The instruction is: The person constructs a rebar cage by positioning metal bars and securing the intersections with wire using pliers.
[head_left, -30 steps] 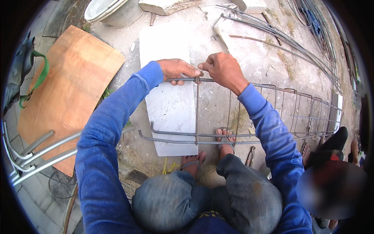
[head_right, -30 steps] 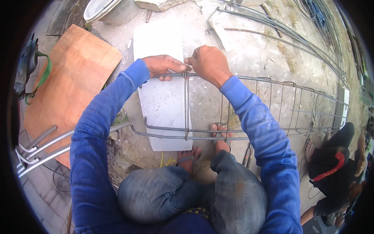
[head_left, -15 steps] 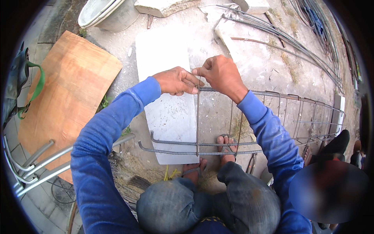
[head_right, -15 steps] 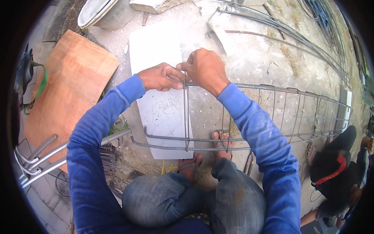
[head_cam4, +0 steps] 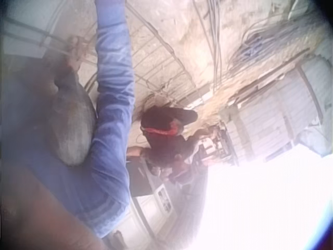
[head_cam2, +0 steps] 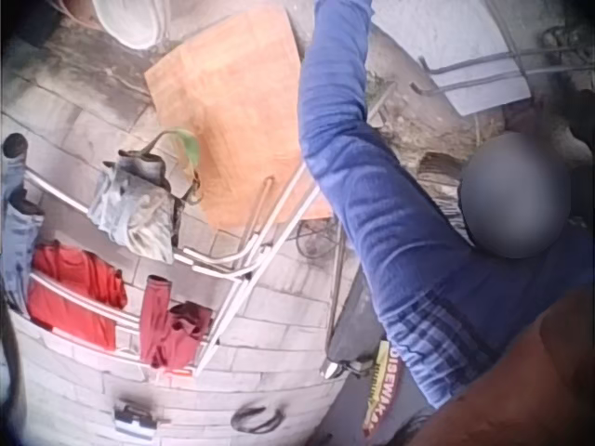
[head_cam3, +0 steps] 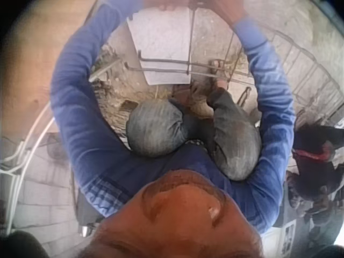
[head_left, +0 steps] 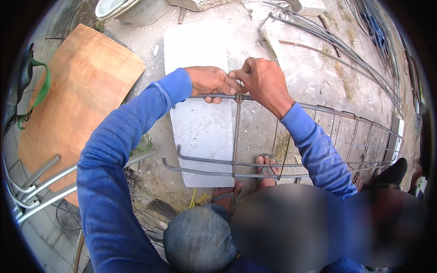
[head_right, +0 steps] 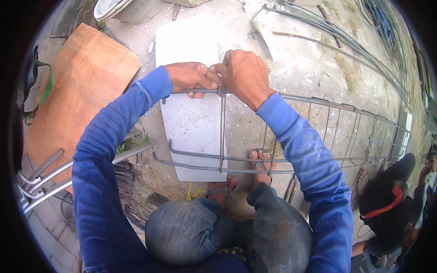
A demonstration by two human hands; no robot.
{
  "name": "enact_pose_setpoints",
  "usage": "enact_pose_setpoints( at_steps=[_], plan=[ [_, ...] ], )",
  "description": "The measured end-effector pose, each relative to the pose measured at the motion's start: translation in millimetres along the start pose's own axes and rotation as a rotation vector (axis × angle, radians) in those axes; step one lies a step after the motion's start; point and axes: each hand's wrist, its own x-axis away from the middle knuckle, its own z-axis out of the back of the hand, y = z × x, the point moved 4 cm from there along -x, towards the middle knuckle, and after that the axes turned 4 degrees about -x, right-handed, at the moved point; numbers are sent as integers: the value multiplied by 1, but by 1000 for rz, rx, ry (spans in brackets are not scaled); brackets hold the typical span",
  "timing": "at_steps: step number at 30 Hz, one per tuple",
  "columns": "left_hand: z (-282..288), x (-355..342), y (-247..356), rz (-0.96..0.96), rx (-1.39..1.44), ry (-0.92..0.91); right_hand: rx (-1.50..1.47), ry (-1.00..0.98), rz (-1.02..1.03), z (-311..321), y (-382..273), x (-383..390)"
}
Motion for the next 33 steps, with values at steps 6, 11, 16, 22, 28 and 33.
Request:
enact_pose_setpoints(
  at_steps=[6, 11, 16, 22, 28, 33],
  plan=[
    [4, 2, -5, 51, 100, 79, 30, 49, -18, -7, -23, 12],
    [10, 2, -6, 21, 66, 25, 92, 39, 135, -22, -50, 61],
    [0, 2, -4, -49, -36, -39, 124, -63, 181, -35, -39, 102],
    [-3, -4, -7, -34, 2, -27, -33, 72, 248, -30, -26, 117],
    [-7, 3, -5, 0, -72, 36, 16, 35, 89, 37, -26, 87],
    [-9, -6, -1, 20, 116, 26, -233, -34, -58, 24, 22, 33]
  ],
)
